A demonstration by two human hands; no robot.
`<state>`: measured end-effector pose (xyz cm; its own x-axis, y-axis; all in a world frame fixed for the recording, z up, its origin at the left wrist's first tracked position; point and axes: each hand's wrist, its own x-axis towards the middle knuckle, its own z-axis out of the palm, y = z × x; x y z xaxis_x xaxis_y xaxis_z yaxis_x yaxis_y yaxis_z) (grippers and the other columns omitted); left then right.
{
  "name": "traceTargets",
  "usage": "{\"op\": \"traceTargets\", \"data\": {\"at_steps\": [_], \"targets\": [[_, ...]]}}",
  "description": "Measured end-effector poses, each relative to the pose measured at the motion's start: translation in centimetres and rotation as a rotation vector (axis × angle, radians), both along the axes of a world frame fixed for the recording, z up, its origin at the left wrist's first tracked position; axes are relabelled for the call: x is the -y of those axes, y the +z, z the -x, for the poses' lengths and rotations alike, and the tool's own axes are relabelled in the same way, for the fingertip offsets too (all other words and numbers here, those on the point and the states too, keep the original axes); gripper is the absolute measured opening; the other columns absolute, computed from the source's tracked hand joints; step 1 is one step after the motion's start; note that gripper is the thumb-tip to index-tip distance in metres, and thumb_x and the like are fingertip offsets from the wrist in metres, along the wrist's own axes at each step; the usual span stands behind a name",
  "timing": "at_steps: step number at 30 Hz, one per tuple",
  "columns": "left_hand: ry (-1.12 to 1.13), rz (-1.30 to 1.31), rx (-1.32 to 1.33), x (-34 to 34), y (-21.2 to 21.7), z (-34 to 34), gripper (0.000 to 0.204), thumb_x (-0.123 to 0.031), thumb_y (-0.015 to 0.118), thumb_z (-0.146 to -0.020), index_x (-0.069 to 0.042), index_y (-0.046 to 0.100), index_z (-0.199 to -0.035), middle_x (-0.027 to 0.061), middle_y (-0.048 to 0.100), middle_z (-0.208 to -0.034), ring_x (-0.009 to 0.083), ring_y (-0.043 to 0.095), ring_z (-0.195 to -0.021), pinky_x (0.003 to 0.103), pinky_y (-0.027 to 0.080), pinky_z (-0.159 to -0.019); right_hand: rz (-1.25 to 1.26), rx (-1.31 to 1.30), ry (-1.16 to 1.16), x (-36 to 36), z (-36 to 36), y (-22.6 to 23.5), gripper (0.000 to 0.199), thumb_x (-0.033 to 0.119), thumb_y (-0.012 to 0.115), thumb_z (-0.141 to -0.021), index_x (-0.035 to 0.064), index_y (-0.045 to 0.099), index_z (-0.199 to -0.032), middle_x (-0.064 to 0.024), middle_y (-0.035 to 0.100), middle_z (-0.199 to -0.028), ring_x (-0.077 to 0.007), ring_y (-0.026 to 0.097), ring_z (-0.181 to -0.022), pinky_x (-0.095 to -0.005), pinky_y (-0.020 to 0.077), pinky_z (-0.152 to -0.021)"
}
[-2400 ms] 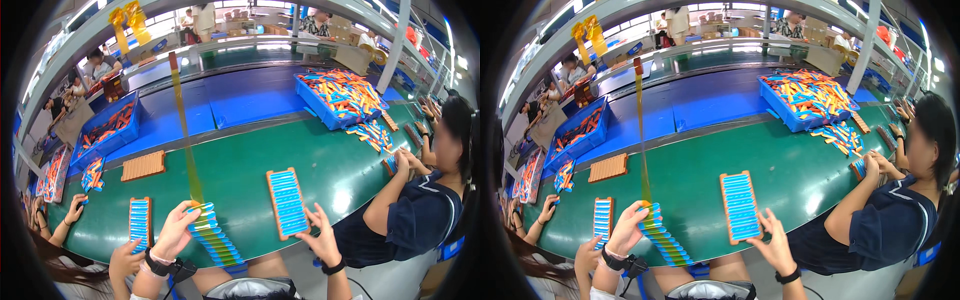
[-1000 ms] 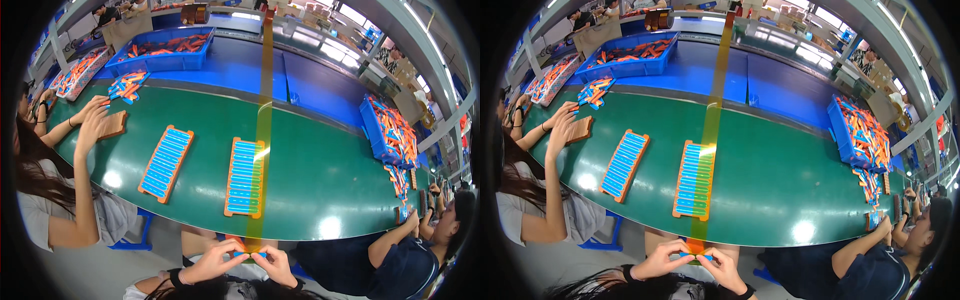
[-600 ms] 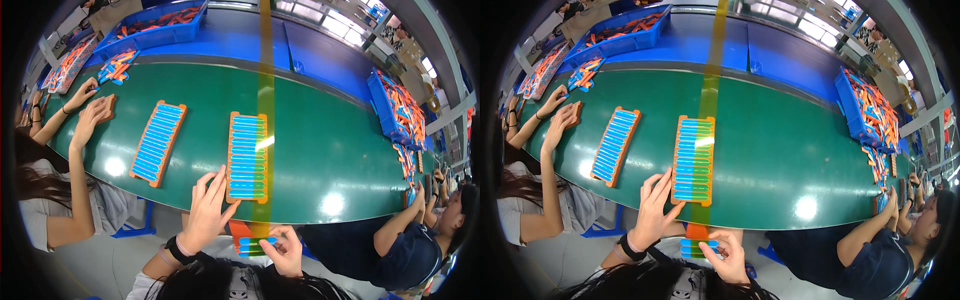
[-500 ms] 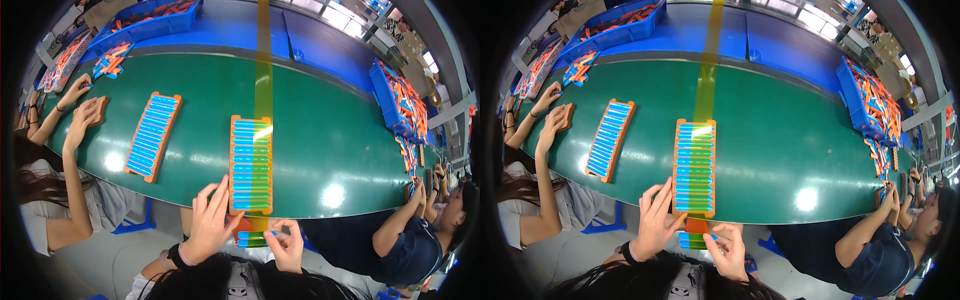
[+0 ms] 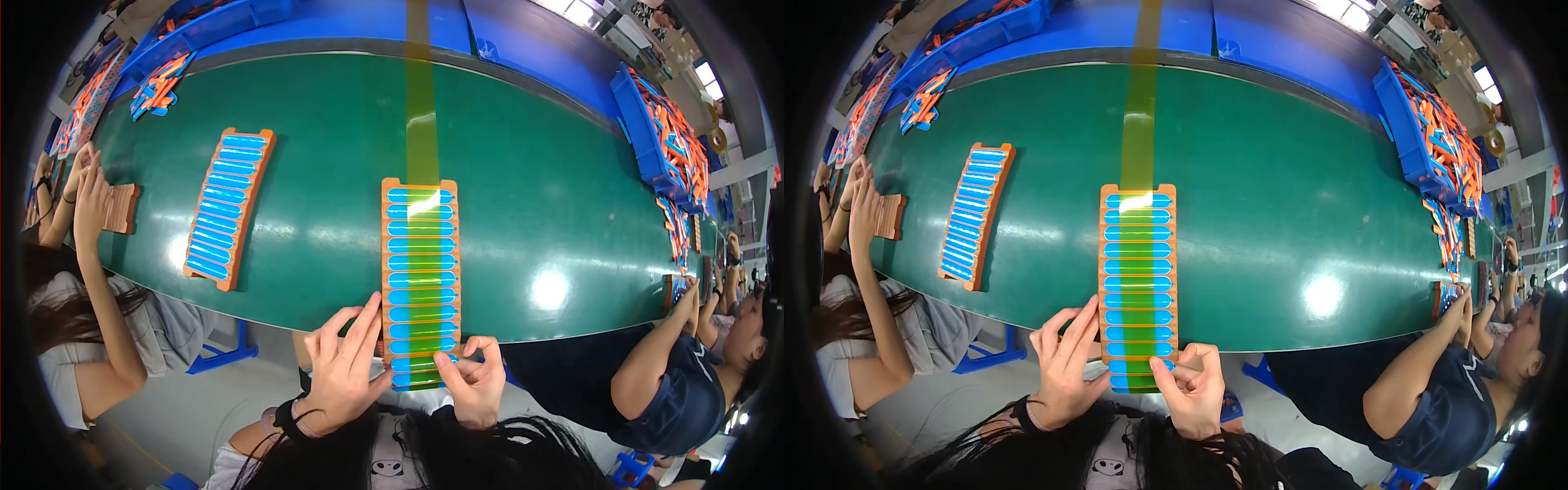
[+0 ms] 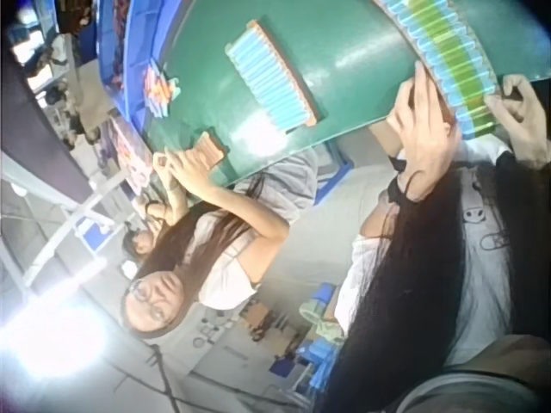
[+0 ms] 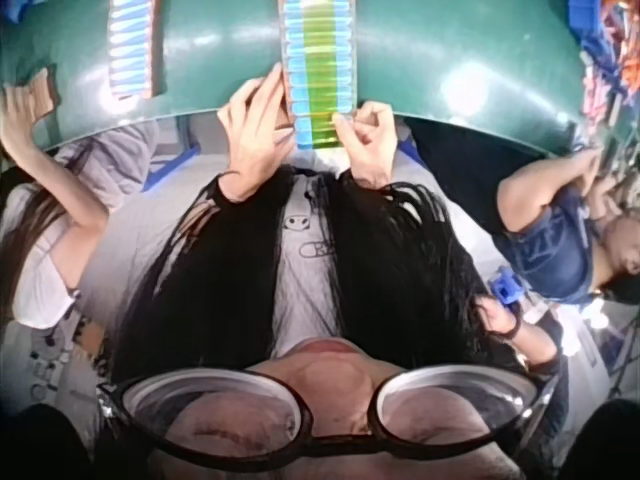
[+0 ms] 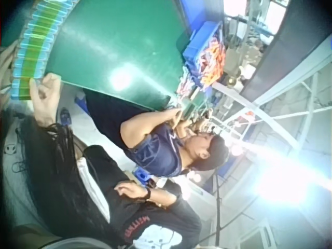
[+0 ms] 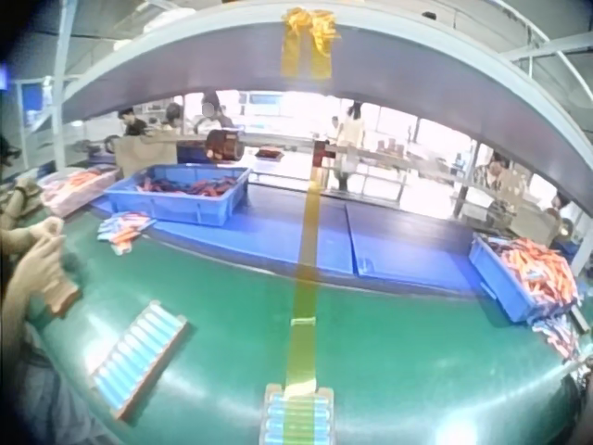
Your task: Assembling colorful plastic or rubber strips into orange trays on a factory conveyor belt.
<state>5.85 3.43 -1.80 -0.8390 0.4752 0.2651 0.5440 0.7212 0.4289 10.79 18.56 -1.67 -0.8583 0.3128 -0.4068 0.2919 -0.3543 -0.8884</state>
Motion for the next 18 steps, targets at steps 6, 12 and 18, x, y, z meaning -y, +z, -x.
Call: {"op": "traceTargets", "data": {"at_steps": [6,12,18], "targets": [[-0.207,-0.031,-0.233,2.2,-0.9,2.1,0.056,-0.023,0.069,-0.062,-0.01,0.049,-0.113,0.0025,0.048,-0.122,0.0195,0.045,-0.094,0.028,0.032,-0.07,-0.016,0.007,-0.049,0.2,0.1,0.1,0.031,-0.008,0.058,-0.077,0.007,0.033,-0.089,0.0044,0.041,-0.063,0.0012,0.042,-0.05,-0.0154,0.0251,-0.042],[-0.538,0.012,-0.367,2.9,0.0,3.5,0.039,-0.019,0.058,-0.079,-0.03,0.045,-0.114,-0.011,0.048,-0.122,0.0058,0.042,-0.092,0.024,0.032,-0.07,-0.018,0.007,-0.035,0.2,0.1,0.2,0.031,-0.008,0.057,-0.077,0.007,0.032,-0.089,0.0037,0.041,-0.065,-0.0005,0.047,-0.054,-0.0146,0.0283,-0.041],[-0.708,0.245,-0.365,3.2,0.9,4.7,0.045,-0.017,0.055,-0.079,-0.026,0.044,-0.122,-0.0125,0.047,-0.122,0.0043,0.046,-0.093,0.022,0.033,-0.073,-0.02,0.026,-0.033,0.3,0.2,0.3,0.03,-0.007,0.056,-0.078,0.0068,0.032,-0.09,-0.0001,0.05,-0.066,-0.0022,0.05,-0.055,-0.0151,0.0327,-0.043]]}}
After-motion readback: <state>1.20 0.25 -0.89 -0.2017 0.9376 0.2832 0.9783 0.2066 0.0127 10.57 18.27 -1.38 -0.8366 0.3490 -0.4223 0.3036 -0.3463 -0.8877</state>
